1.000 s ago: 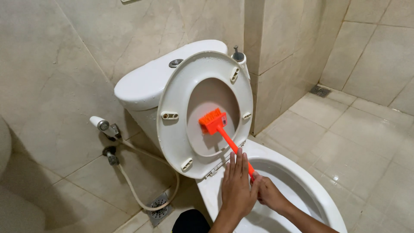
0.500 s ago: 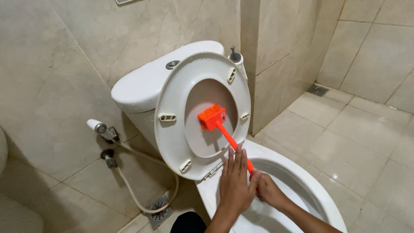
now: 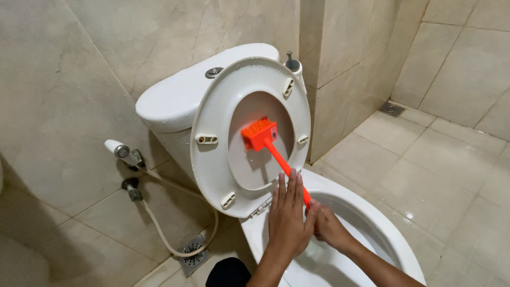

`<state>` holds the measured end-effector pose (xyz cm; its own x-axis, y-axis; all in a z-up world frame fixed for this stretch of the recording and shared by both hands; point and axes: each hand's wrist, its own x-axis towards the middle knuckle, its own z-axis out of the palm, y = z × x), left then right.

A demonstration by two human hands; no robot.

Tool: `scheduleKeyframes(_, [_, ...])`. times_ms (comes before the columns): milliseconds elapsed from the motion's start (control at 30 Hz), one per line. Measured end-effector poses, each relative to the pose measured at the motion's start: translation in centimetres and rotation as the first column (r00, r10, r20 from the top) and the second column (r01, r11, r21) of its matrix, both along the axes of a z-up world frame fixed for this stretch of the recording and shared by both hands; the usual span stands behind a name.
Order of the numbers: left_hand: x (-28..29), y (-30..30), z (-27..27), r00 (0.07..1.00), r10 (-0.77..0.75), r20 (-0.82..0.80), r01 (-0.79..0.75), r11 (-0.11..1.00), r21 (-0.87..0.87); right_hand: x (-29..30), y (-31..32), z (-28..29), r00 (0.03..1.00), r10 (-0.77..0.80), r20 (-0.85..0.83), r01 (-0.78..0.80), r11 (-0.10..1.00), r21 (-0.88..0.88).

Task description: The person uses an orange toilet brush to scrub the inside of a white toilet bowl and the underside of the raised toilet seat. The person scrubs the bowl thoroughly and then cleans the seat surface.

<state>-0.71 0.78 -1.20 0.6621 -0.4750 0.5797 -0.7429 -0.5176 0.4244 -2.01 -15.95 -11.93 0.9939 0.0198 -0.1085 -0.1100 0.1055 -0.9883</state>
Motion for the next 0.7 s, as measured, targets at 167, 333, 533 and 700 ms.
scheduleKeyframes(167, [-1.5,0.4,-2.8,0.990,-0.006,-0.142,0.016,0.997,0.073,-1.1,0.4,-4.4,0.997,0.032,-0.069,-0.030,0.999,0.025])
scheduleKeyframes(333, [-0.4,0.0,-0.7,0.998,-0.004,-0.061,0.008,0.998,0.055,-0.2,0.0,-1.0,0.998,0.042,0.041,-0.041,0.998,-0.041])
scheduleKeyframes(533, [-0.7,-0.8,0.7,1.000,0.005,0.009,-0.005,0.999,-0.048,-1.0,0.0,2.8,1.000,-0.031,-0.005,0.030,0.996,-0.083])
scheduleKeyframes(700, [-2.3,-0.3,-3.4,0.983,-0.039,-0.181,0.043,0.999,0.016,-2.3,-1.5,-4.4,0.999,0.031,-0.015,-0.032,0.994,-0.101])
